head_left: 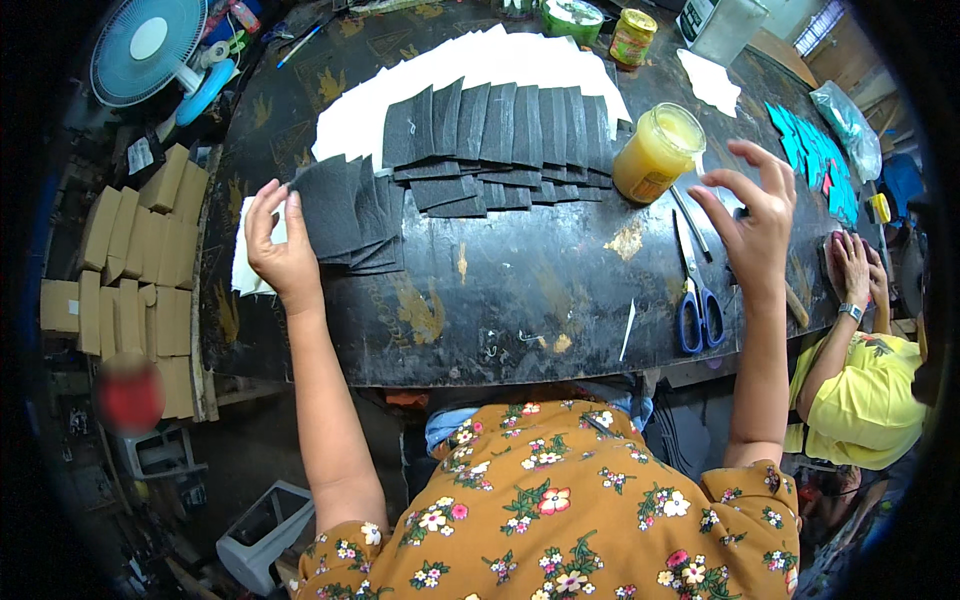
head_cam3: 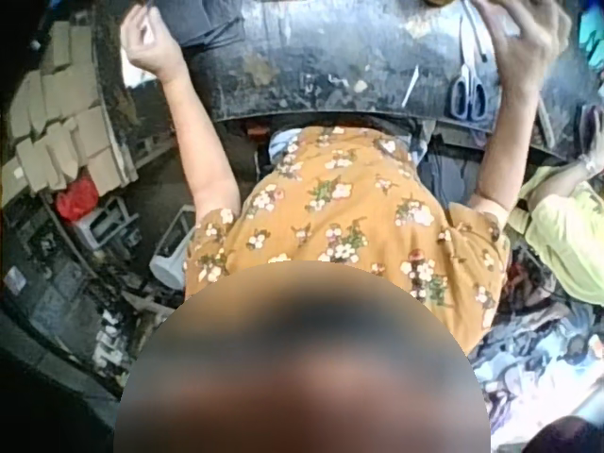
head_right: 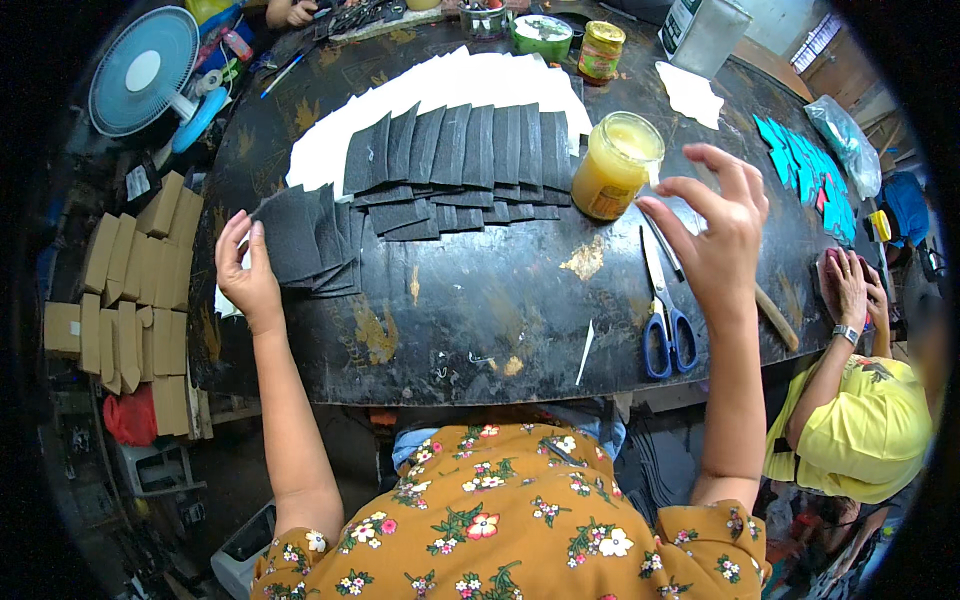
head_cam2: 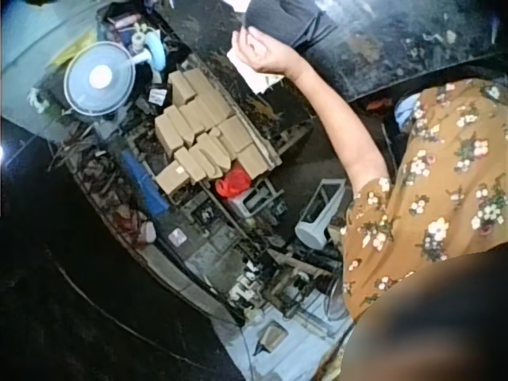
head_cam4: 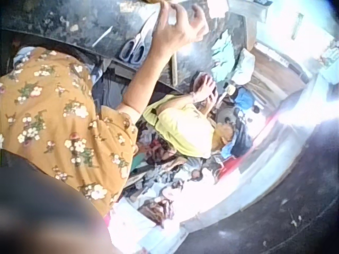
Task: The person repeatedly picks a black rectangular sheet, applies a yellow adhesive from a jar to one edge, folds the sheet in half to form a small pouch, and places it on a growing stack. The person also handles white paper sheets and stacks them separately. Tools such as scissors and a hammer are visible but not used.
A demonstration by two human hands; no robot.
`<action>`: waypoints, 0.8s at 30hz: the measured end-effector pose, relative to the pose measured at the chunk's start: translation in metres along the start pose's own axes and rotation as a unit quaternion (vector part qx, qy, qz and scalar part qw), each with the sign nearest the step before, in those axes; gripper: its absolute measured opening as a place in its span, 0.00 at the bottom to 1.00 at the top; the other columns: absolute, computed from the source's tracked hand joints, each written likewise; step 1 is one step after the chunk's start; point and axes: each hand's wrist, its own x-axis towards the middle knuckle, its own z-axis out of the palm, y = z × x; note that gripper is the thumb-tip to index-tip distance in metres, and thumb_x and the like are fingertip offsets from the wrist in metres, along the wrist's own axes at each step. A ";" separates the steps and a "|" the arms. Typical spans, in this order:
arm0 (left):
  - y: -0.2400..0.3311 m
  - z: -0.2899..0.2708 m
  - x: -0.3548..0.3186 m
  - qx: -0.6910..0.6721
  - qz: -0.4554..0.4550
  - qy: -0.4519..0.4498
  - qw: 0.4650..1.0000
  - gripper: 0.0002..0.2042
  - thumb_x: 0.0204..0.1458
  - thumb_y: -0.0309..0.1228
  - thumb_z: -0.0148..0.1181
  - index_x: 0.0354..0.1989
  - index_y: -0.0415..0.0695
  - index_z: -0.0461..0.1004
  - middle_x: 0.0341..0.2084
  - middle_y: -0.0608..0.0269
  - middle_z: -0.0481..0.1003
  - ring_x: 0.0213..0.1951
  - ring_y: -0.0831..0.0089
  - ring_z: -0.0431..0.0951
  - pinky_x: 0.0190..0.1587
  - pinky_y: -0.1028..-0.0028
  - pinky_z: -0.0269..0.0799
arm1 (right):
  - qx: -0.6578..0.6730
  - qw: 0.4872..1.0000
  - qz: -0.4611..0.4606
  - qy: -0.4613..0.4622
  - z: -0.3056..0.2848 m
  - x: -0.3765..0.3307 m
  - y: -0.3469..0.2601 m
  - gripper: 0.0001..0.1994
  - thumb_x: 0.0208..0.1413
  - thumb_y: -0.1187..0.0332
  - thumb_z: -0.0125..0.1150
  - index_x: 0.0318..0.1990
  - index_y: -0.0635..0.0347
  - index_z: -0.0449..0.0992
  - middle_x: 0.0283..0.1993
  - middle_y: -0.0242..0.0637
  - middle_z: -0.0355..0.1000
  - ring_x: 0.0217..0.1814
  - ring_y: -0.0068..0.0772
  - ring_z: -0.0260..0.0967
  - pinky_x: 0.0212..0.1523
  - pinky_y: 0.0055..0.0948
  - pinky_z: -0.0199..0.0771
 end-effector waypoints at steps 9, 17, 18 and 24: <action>0.109 0.033 -0.020 -0.246 -0.085 -0.188 0.947 0.09 0.70 0.21 0.58 0.54 0.43 0.81 0.50 0.62 0.83 0.54 0.70 0.82 0.60 0.68 0.77 | 0.386 0.881 0.172 -0.215 0.023 -0.047 -0.062 0.18 0.63 0.79 0.63 0.60 0.61 0.83 0.47 0.41 0.77 0.53 0.38 0.75 0.58 0.34 0.74; 0.167 0.072 -0.087 -0.145 -0.006 -0.470 0.871 0.19 0.57 0.25 0.70 0.59 0.39 0.80 0.52 0.48 0.77 0.55 0.46 0.81 0.60 0.56 0.77 | 0.277 0.925 0.052 -0.255 0.064 -0.063 -0.074 0.17 0.63 0.78 0.62 0.58 0.57 0.84 0.47 0.41 0.75 0.53 0.45 0.74 0.56 0.42 0.71; 0.167 0.072 -0.088 -0.131 -0.006 -0.477 0.869 0.21 0.56 0.26 0.71 0.59 0.39 0.80 0.52 0.48 0.77 0.56 0.46 0.80 0.60 0.56 0.77 | 0.250 0.938 0.029 -0.240 0.069 -0.061 -0.073 0.16 0.62 0.77 0.63 0.56 0.55 0.85 0.46 0.39 0.75 0.53 0.45 0.73 0.54 0.43 0.69; 0.169 0.072 -0.089 -0.105 0.006 -0.486 0.868 0.22 0.57 0.26 0.70 0.61 0.39 0.80 0.54 0.47 0.76 0.58 0.46 0.79 0.61 0.55 0.77 | 0.141 0.966 -0.058 -0.207 0.098 -0.041 -0.073 0.16 0.54 0.72 0.69 0.52 0.48 0.84 0.47 0.35 0.75 0.54 0.42 0.73 0.51 0.45 0.68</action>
